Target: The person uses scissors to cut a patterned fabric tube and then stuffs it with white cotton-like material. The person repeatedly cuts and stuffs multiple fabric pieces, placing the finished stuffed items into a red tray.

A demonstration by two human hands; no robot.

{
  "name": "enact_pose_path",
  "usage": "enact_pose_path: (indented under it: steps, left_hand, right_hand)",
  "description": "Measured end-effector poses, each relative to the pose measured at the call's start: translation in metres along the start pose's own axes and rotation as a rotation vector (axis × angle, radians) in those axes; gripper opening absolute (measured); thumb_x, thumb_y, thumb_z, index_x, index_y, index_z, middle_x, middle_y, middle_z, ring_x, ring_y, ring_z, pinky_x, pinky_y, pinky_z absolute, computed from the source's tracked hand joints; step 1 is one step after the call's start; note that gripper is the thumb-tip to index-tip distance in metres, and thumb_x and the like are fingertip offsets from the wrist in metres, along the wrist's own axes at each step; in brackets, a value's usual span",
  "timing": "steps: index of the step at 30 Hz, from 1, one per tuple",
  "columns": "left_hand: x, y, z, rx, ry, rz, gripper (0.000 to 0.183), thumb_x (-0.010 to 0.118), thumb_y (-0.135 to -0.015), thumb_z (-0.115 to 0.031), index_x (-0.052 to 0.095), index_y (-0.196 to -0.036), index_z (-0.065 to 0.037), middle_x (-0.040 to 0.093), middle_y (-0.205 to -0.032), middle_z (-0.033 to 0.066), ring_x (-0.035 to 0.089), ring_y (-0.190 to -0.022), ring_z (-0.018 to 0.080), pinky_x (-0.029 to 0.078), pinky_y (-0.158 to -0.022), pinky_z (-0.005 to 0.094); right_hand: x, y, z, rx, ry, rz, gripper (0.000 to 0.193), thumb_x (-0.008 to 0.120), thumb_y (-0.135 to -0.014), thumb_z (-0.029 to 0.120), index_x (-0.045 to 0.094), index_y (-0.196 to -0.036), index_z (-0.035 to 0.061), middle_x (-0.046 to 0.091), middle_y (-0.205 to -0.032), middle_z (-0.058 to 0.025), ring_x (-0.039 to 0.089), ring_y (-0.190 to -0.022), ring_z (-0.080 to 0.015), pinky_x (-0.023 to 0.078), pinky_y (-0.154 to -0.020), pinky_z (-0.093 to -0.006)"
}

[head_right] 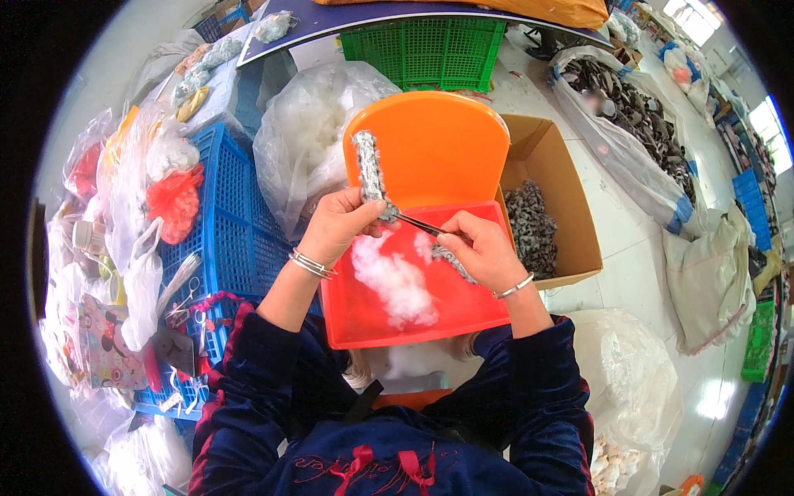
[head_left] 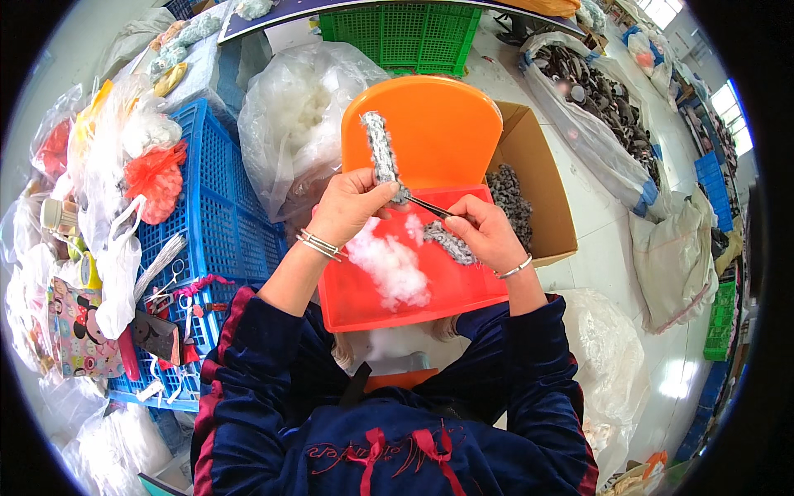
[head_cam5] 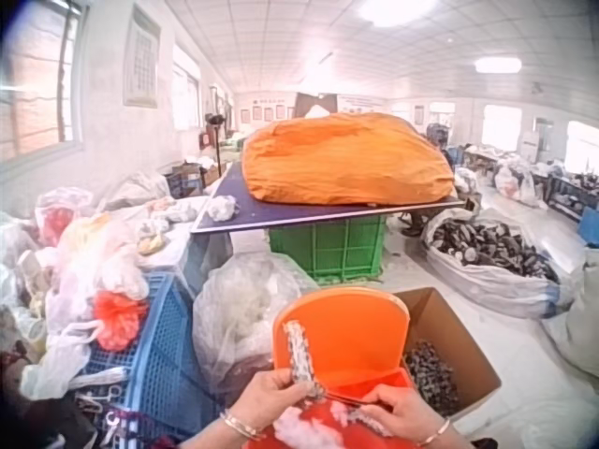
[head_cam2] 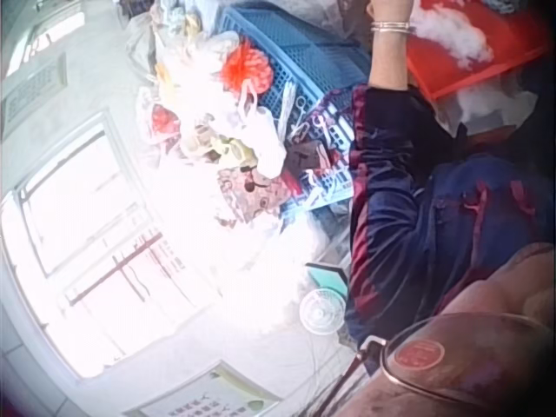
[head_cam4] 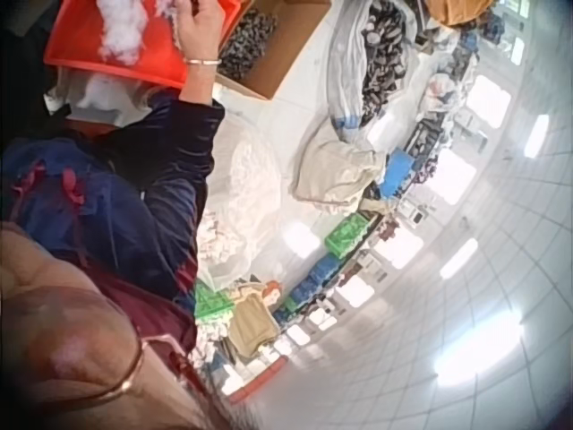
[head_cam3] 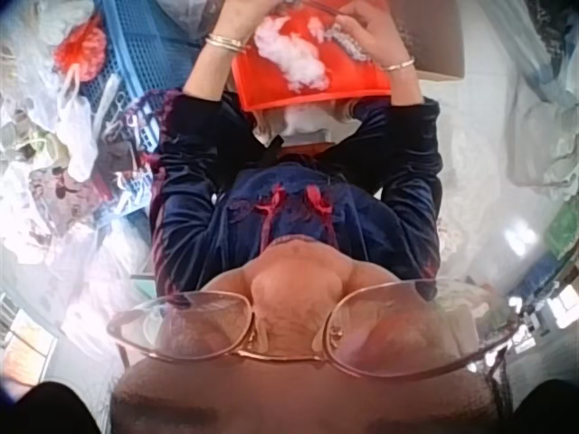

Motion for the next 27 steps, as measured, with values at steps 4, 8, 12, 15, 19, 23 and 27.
enact_pose_path:
  steps: [4, 8, 12, 15, 19, 23, 27]
  left_hand:
    - [0.0, -0.001, 0.001, 0.002, 0.011, 0.008, 0.018, 0.06, -0.092, -0.013, 0.064, -0.101, 0.002, 0.07, -0.092, 0.0095, 0.07, -0.08, 0.0152, 0.053, -0.067, 0.0234]
    - [0.001, 0.0, 0.001, -0.02, 0.007, 0.013, 0.019, 0.06, -0.092, -0.013, 0.065, -0.102, 0.002, 0.07, -0.092, 0.0094, 0.069, -0.08, 0.015, 0.053, -0.067, 0.0234]
    - [-0.001, 0.0, 0.0, -0.043, -0.043, 0.063, 0.021, 0.061, -0.091, -0.014, 0.066, -0.105, 0.001, 0.071, -0.091, 0.0087, 0.069, -0.08, 0.0144, 0.053, -0.067, 0.0234]
    - [-0.001, 0.001, 0.0, -0.007, -0.056, 0.085, 0.022, 0.062, -0.091, -0.014, 0.067, -0.105, 0.001, 0.071, -0.089, 0.0081, 0.069, -0.079, 0.0131, 0.053, -0.067, 0.0236]
    - [-0.003, 0.001, -0.001, 0.017, -0.108, 0.078, 0.018, 0.064, -0.089, -0.015, 0.069, -0.099, 0.0, 0.069, -0.084, 0.0049, 0.064, -0.071, 0.0093, 0.051, -0.067, 0.0227]
    - [-0.004, 0.0, 0.001, 0.055, -0.168, 0.012, 0.019, 0.068, -0.087, -0.02, 0.068, -0.085, -0.002, 0.061, -0.07, -0.0015, 0.052, -0.061, 0.0042, 0.042, -0.057, 0.0209]
    - [-0.004, -0.003, 0.005, 0.073, -0.152, -0.02, 0.025, 0.071, -0.086, -0.024, 0.065, -0.073, -0.004, 0.056, -0.062, -0.0039, 0.047, -0.055, 0.0023, 0.036, -0.049, 0.02]
  right_hand:
    - [-0.001, 0.0, -0.002, -0.018, 0.028, -0.011, 0.008, 0.061, -0.09, 0.008, 0.058, -0.089, -0.0002, 0.059, -0.073, 0.0009, 0.052, -0.066, -0.0037, 0.042, -0.059, -0.0202]
    - [-0.001, 0.001, 0.003, -0.057, 0.061, -0.024, 0.009, 0.061, -0.09, 0.007, 0.058, -0.087, -0.0002, 0.058, -0.072, 0.0006, 0.051, -0.065, -0.0042, 0.042, -0.058, -0.0207]
    - [-0.003, 0.001, 0.005, -0.109, 0.109, -0.038, 0.009, 0.061, -0.089, 0.007, 0.057, -0.086, -0.0005, 0.058, -0.07, -0.0005, 0.051, -0.063, -0.0053, 0.041, -0.056, -0.022]
    - [-0.002, 0.002, 0.006, -0.086, 0.101, -0.044, 0.009, 0.062, -0.089, 0.007, 0.057, -0.085, -0.001, 0.058, -0.069, -0.0019, 0.051, -0.062, -0.0066, 0.041, -0.054, -0.0235]
    - [-0.003, 0.002, 0.003, -0.084, 0.099, -0.053, 0.009, 0.062, -0.089, 0.006, 0.057, -0.084, -0.0007, 0.056, -0.067, -0.0012, 0.048, -0.06, -0.0061, 0.039, -0.052, -0.0233]
    - [-0.002, 0.003, 0.006, -0.097, 0.102, -0.052, 0.01, 0.062, -0.089, 0.007, 0.057, -0.084, -0.0003, 0.054, -0.066, -0.0006, 0.047, -0.058, -0.0056, 0.038, -0.051, -0.0229]
    - [-0.002, 0.003, 0.009, -0.107, 0.104, -0.05, 0.01, 0.062, -0.089, 0.007, 0.057, -0.084, -0.0003, 0.056, -0.067, -0.001, 0.048, -0.059, -0.006, 0.039, -0.052, -0.023]
Point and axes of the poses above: each hand's wrist, its own y-axis away from the middle knuckle, its own x-axis out of the palm, z = x × y, the point moved 4 cm from there along -y, towards the middle knuckle
